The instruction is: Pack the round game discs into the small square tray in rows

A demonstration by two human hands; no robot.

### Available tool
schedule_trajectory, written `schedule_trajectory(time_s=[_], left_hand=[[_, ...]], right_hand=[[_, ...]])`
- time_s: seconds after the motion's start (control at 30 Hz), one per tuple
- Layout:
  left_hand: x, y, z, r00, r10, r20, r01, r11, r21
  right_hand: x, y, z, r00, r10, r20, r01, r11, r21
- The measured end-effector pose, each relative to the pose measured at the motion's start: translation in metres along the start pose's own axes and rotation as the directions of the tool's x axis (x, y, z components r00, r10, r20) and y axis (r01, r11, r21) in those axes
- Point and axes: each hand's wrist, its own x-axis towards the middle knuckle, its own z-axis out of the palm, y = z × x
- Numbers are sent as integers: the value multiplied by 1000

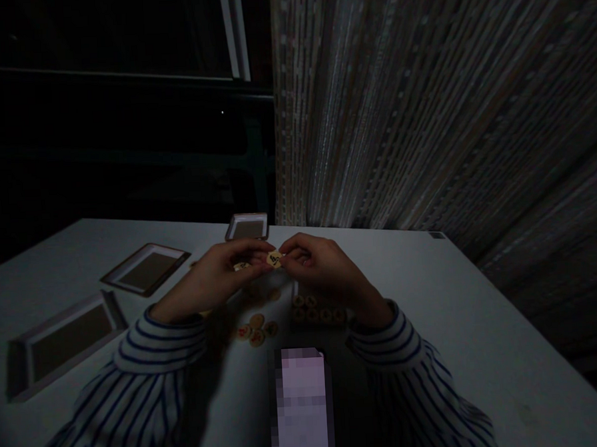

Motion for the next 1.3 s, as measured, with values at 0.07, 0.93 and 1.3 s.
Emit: schedule_trajectory(time_s=[0.07, 0.93, 1.3], left_hand=[[0, 1, 1, 1000, -29, 2, 29, 997, -66], [6, 16, 13, 981, -173, -88, 150, 963, -223], [7, 8, 27, 979, -199, 37, 203, 955, -218]], right_hand=[[0, 0, 0, 1000, -6, -11, 6, 1000, 9], [-11, -8, -5, 989, -147, 14, 143, 931, -335], [-31, 2, -12, 991, -117, 68, 131, 952, -275]])
